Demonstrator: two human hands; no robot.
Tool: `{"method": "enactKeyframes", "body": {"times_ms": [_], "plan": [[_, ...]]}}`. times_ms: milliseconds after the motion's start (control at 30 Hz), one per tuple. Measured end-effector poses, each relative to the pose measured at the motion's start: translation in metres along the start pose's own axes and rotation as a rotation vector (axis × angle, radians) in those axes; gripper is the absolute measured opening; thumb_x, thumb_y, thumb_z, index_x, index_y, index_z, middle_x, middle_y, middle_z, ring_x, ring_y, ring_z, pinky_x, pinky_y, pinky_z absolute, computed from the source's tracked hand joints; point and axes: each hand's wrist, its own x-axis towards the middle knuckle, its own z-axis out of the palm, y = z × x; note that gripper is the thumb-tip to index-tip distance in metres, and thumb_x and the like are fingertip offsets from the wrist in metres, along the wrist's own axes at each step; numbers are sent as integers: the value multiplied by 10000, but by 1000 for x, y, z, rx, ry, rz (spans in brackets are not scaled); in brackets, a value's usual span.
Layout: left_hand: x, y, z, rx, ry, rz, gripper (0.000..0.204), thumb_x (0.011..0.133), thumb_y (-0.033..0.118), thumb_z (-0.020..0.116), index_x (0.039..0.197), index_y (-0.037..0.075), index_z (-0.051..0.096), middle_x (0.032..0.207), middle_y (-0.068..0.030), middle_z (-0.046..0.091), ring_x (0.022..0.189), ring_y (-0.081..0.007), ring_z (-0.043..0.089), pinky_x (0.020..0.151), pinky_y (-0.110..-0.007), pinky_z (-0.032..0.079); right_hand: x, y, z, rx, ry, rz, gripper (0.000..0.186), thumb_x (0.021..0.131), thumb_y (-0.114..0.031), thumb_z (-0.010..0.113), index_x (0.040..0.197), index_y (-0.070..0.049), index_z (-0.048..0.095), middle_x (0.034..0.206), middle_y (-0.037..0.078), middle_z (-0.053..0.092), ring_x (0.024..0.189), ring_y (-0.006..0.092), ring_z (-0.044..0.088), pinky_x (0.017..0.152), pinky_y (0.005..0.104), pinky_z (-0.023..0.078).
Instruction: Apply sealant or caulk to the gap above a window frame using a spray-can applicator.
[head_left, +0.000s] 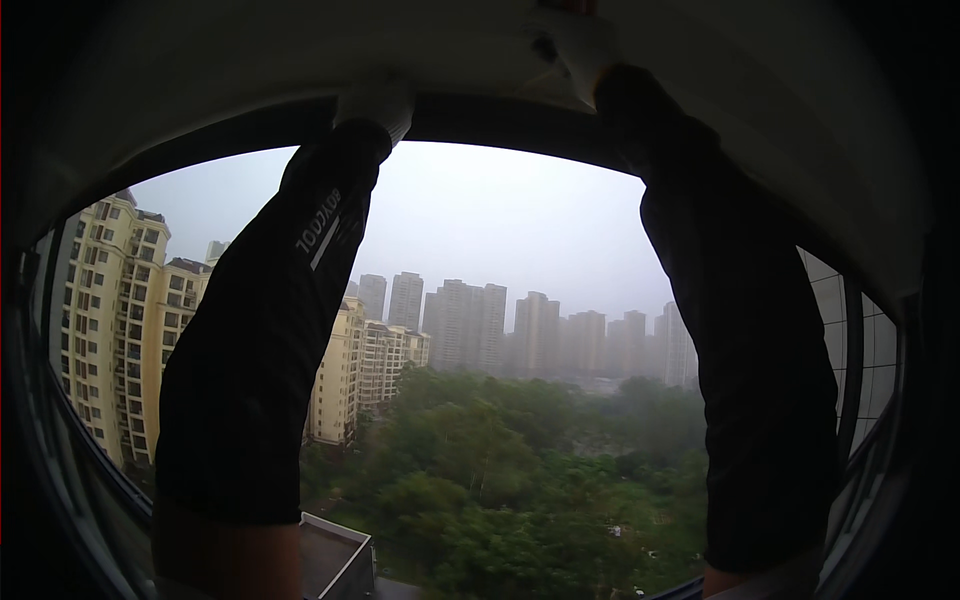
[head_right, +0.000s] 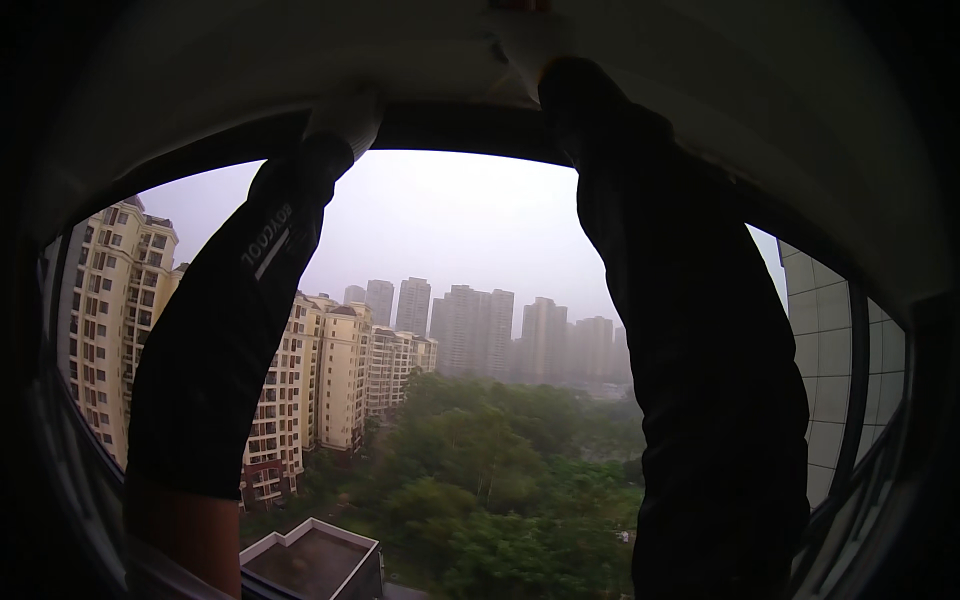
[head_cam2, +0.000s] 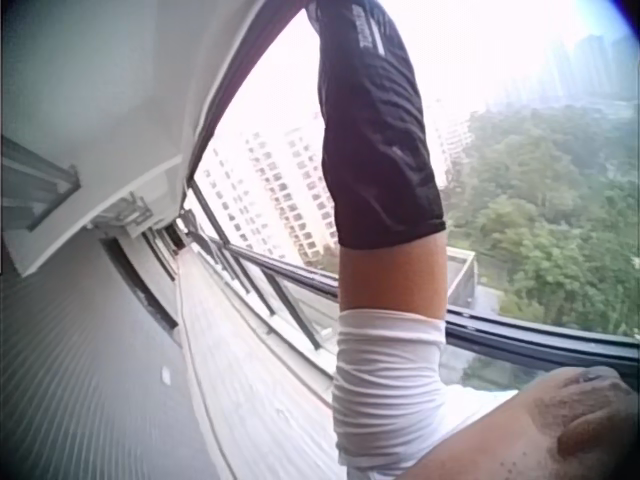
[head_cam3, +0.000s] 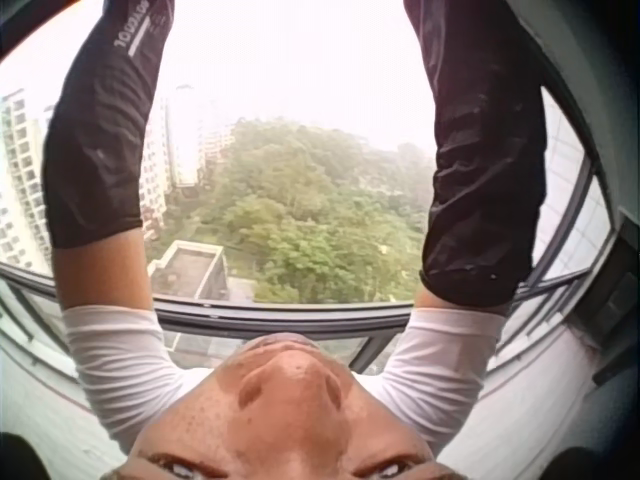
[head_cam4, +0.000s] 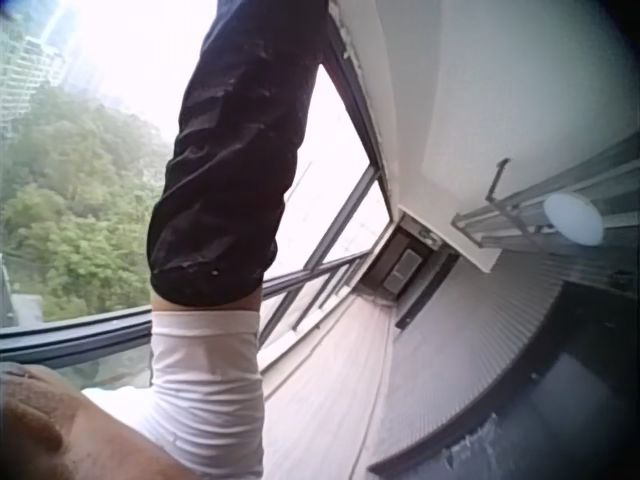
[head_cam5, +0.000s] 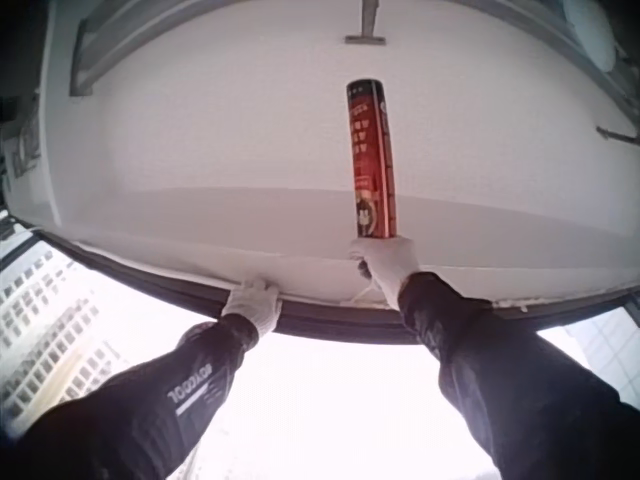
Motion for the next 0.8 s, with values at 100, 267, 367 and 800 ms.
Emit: {"method": "enactKeyframes", "body": {"times_ms": [100,267,367,800], "plan": [[5,16,-3,-107,-51,-27,351,1067,379,577,1231,100,711,1168,-189,729,1058,-427,710,953,-549,578,-2,3,-9,-83,50,48,198,877,-167,798,782,-58,663,651,39,613,526,140,571,474,306,445],[10,57,-20,-86,-56,-15,454,1064,470,569,1299,97,682,1342,-188,639,1262,-420,595,1054,-564,507,3,-8,-42,-67,55,-32,185,883,-156,797,792,-61,666,651,31,608,512,128,550,465,290,439],[13,73,-25,-118,-109,-12,494,1055,509,569,1327,110,673,1422,-181,588,1360,-422,522,1116,-585,452,0,-14,-58,-69,72,-8,175,883,-142,796,797,-64,665,666,31,614,518,129,557,464,284,441],[14,111,-22,-158,-61,65,491,1093,481,535,1367,84,626,1385,-183,587,1342,-374,541,1121,-524,462,34,-4,-131,-428,-11,-19,247,957,-335,747,912,-92,734,778,17,686,556,63,547,459,226,322]]}}
